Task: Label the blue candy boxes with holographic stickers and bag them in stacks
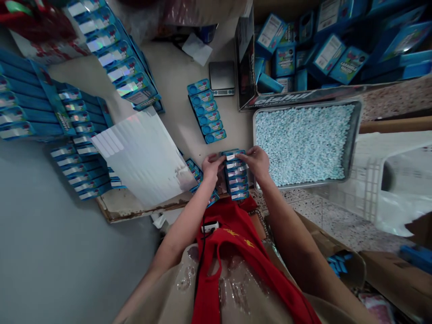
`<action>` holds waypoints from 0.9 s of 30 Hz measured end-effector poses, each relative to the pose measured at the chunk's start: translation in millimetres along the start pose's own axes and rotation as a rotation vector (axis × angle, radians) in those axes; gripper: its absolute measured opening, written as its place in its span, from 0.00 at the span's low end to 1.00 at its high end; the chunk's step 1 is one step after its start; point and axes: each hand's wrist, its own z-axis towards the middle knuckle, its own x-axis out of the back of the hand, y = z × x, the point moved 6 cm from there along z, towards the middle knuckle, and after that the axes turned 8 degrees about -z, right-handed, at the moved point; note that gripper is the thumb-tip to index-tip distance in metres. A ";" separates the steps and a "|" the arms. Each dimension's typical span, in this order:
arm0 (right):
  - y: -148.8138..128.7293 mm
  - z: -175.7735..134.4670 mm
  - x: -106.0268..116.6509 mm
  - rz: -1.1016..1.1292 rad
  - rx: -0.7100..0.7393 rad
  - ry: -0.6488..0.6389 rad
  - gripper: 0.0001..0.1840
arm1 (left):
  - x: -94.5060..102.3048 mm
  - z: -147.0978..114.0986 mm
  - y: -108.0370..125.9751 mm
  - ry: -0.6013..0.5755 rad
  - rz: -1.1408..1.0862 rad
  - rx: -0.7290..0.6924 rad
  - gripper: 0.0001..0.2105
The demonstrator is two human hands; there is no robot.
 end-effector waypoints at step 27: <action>-115.6 5.8 -3.2 0.293 0.222 -0.030 0.19 | 32.0 -3.1 103.8 -0.095 0.270 -0.510 0.11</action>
